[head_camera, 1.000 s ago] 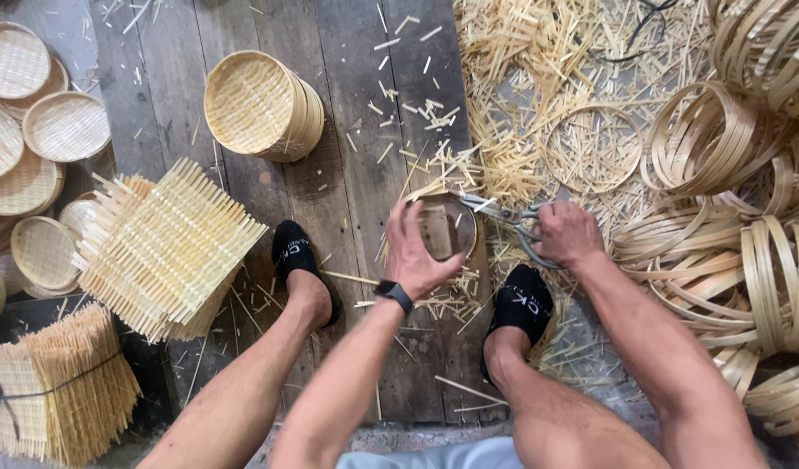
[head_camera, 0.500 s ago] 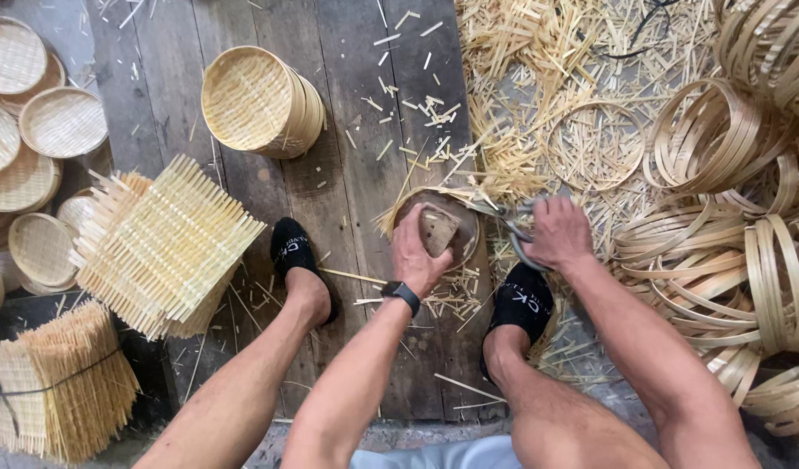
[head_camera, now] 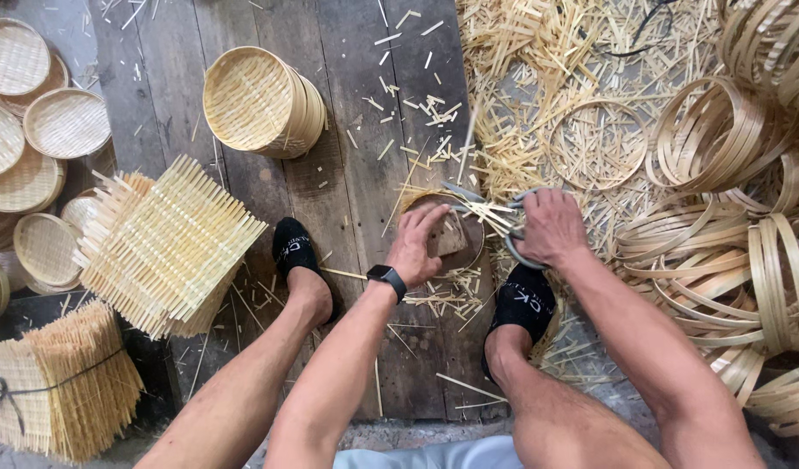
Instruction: The person repeatedly cuts circular bamboo mats using a perforated wooden template and shears. They place a mat on the floor, position the template, trim the edges, then stack the finished circles and repeat the process.
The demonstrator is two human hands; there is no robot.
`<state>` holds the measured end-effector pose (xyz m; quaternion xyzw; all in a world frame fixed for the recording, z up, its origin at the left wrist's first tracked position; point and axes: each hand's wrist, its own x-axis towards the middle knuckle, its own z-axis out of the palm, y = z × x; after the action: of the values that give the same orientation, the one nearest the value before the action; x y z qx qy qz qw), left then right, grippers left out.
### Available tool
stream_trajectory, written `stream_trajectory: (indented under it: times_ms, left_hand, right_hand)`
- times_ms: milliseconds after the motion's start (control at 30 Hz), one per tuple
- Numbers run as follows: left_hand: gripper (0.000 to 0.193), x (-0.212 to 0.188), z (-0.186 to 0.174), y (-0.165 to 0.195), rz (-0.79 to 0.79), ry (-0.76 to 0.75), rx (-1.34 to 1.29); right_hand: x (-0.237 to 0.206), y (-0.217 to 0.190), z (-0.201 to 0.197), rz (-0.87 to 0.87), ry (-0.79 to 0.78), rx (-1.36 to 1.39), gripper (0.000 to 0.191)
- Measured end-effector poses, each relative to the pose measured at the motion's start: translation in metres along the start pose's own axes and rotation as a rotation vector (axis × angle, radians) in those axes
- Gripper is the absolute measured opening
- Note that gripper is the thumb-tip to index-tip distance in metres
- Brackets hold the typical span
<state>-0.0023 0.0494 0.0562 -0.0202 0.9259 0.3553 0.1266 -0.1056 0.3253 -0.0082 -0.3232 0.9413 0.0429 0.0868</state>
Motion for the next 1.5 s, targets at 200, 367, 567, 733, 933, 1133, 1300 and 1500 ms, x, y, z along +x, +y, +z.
stream_trajectory:
  times_ms: [200,367,567,733,933,1133,1300,1500]
  left_hand:
    - [0.111,-0.009,0.020,0.021,-0.265,0.299,-0.118]
    - [0.113,-0.011,0.028,0.024,-0.222,0.382,-0.047]
    - [0.111,-0.009,0.021,0.012,-0.130,0.361,-0.080]
    - [0.102,-0.009,0.025,0.016,-0.082,0.356,-0.095]
    - [0.104,-0.004,0.008,0.018,0.014,0.179,-0.035]
    - [0.096,-0.011,0.010,0.032,-0.151,0.271,-0.074]
    - [0.091,-0.009,0.009,0.029,-0.099,0.070,-0.030]
    - [0.092,-0.001,-0.005,0.024,-0.029,-0.059,-0.002]
  right_hand:
    - [-0.011,0.014,-0.007,0.011,-0.035,0.085,0.042]
    - [-0.008,-0.002,-0.001,0.009,0.275,0.072,0.063]
    - [-0.014,0.008,0.001,0.073,-0.265,0.126,0.028]
    - [-0.012,0.006,-0.009,0.000,0.051,0.091,0.053]
    - [-0.009,0.002,-0.010,0.098,-0.267,0.136,0.049]
    - [-0.013,0.009,-0.008,0.059,-0.197,0.141,0.047]
    - [-0.005,-0.004,-0.006,0.095,-0.208,0.179,0.043]
    - [-0.010,0.016,-0.004,0.050,-0.267,0.132,0.033]
